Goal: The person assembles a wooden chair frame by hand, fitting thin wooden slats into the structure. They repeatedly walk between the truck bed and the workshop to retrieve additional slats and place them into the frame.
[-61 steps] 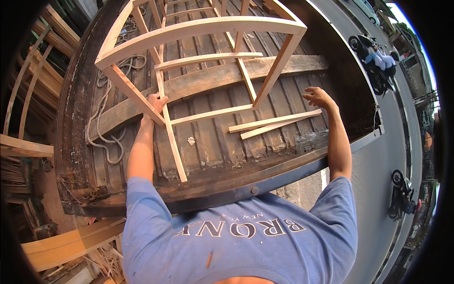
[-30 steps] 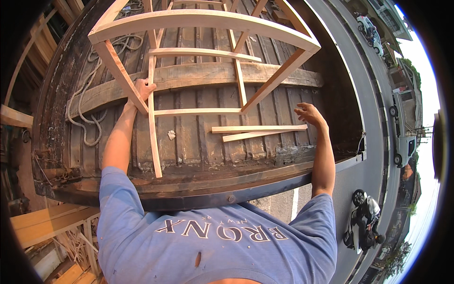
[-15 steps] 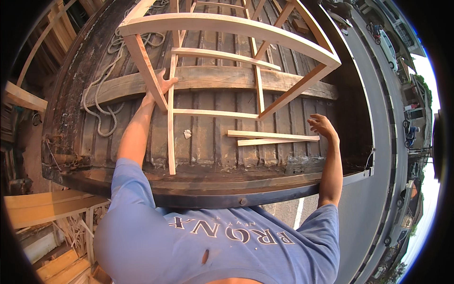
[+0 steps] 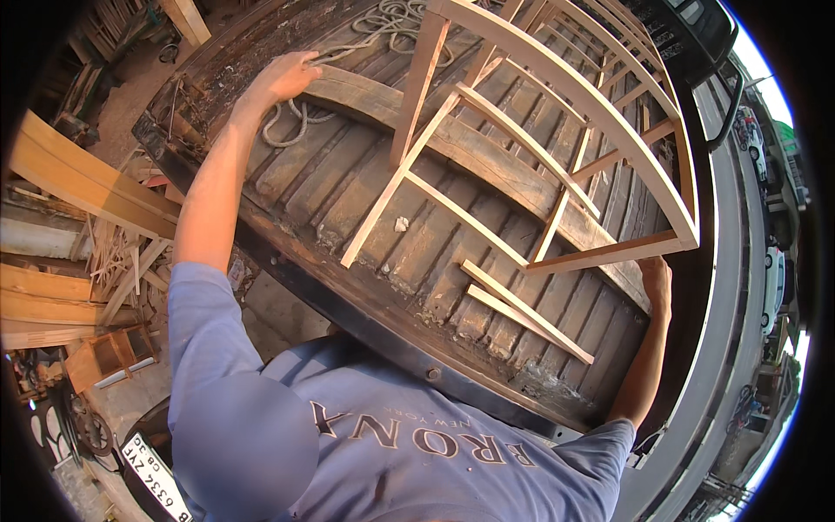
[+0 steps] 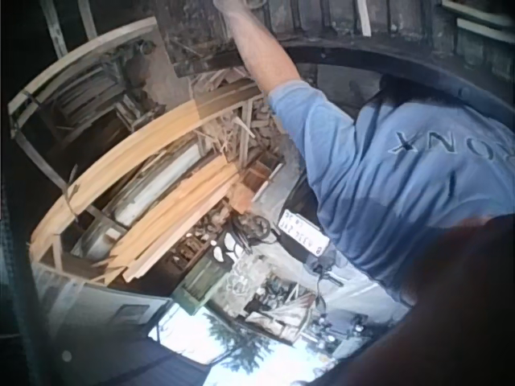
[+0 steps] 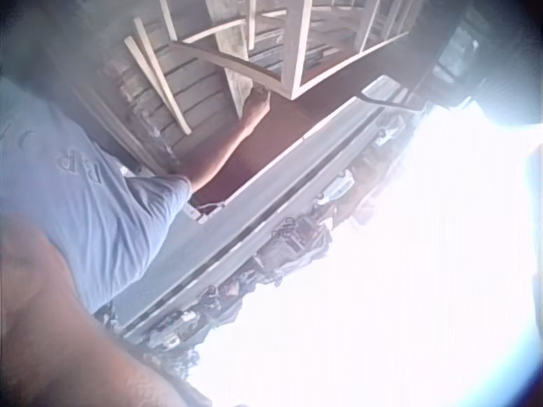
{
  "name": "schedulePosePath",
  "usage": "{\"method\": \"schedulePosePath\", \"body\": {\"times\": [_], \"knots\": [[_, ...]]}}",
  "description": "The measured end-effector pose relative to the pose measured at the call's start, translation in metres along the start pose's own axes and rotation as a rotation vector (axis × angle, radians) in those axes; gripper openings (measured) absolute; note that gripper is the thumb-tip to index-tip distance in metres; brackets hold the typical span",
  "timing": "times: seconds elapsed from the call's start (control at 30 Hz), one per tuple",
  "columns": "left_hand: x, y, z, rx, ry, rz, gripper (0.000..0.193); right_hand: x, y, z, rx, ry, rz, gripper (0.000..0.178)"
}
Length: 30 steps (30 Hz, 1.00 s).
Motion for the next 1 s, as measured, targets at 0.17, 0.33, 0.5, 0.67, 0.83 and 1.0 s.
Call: {"method": "schedulePosePath", "body": {"times": [0.17,0.33,0.5,0.67,0.83,1.0], "knots": [[0.155,0.049,-0.010,0.290,0.236,-0.001,0.042,-0.127,-0.102,-0.145,-0.104,0.039,0.312,0.060],[0.322,0.060,-0.018,0.228,0.687,0.023,0.026,-0.139,-0.098,-0.175,-0.221,-0.036,0.264,0.038],[0.447,0.044,-0.091,0.001,1.000,0.169,0.021,-0.068,0.021,-0.151,0.036,-0.118,0.382,0.034],[0.517,0.023,-0.205,0.321,1.103,0.530,0.022,0.097,0.201,-0.097,0.329,-0.474,-0.042,0.035],[0.532,-0.007,-0.305,0.785,1.117,0.854,0.024,0.225,0.274,-0.051,0.275,-0.578,-0.240,0.015],[0.520,-0.031,-0.372,0.760,0.802,0.841,0.022,0.234,0.218,-0.086,0.086,-0.609,0.011,0.012]]}}
Point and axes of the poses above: each hand's wrist, its own x-axis away from the middle knuckle, its own z-axis out of the back of the hand, y = z × x, the point moved 3 cm from there along -x, towards the middle knuckle, and after that the axes turned 1 degree about x, right-handed, at the moved point
